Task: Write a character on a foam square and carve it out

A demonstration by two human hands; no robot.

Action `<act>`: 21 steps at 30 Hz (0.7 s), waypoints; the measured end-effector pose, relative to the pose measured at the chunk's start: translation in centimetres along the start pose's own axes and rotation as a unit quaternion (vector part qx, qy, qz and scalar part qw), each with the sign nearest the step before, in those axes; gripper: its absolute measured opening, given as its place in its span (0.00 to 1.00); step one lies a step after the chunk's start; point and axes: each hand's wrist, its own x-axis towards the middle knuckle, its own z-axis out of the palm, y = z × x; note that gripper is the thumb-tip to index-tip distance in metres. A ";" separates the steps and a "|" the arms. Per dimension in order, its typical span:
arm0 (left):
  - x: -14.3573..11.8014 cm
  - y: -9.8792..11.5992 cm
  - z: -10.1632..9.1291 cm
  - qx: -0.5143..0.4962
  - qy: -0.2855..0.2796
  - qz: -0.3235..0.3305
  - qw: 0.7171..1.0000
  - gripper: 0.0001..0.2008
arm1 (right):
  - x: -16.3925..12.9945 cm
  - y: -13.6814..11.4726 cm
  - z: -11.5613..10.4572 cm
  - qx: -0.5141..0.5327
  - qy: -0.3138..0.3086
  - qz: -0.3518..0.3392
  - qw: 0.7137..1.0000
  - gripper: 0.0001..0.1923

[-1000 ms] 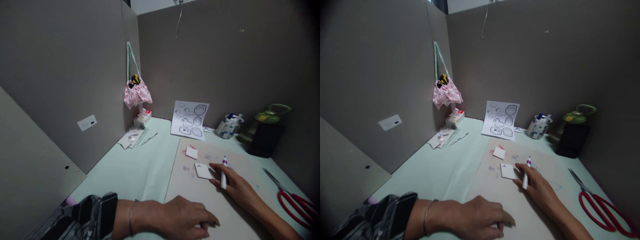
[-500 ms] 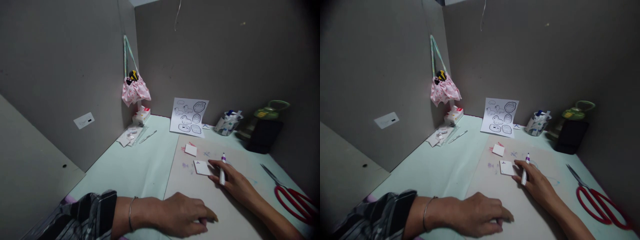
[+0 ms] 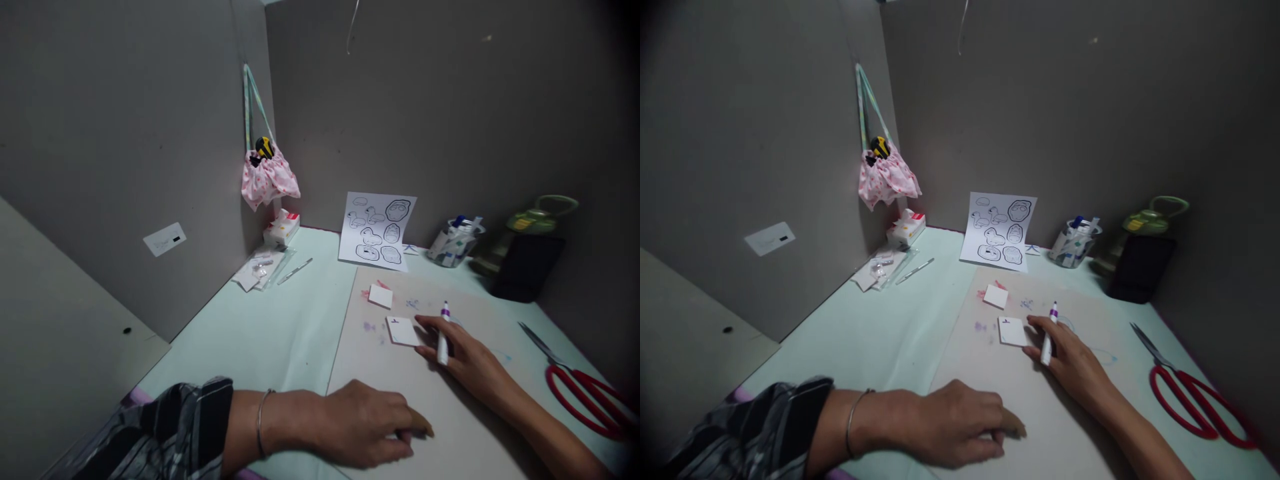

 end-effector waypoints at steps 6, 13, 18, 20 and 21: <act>0.0 -0.5 0.7 -0.004 0.016 0.004 1.000 0.18 | 0.0 -0.4 -0.1 0.002 0.003 -0.002 1.000 0.25; 0.0 -0.3 0.4 -0.001 0.006 -0.009 1.000 0.18 | 0.0 -0.2 -0.1 -0.002 0.009 -0.002 1.000 0.25; 0.1 -0.1 0.3 -0.004 0.004 -0.011 1.000 0.18 | 0.0 0.0 0.0 -0.002 0.011 -0.003 1.000 0.25; 0.1 -0.1 0.3 -0.006 0.002 -0.012 1.000 0.18 | 0.0 0.1 0.0 -0.001 0.010 -0.004 1.000 0.25; 0.1 -0.2 0.3 -0.007 0.000 -0.013 1.000 0.18 | 0.0 0.1 0.0 0.000 0.009 -0.004 1.000 0.25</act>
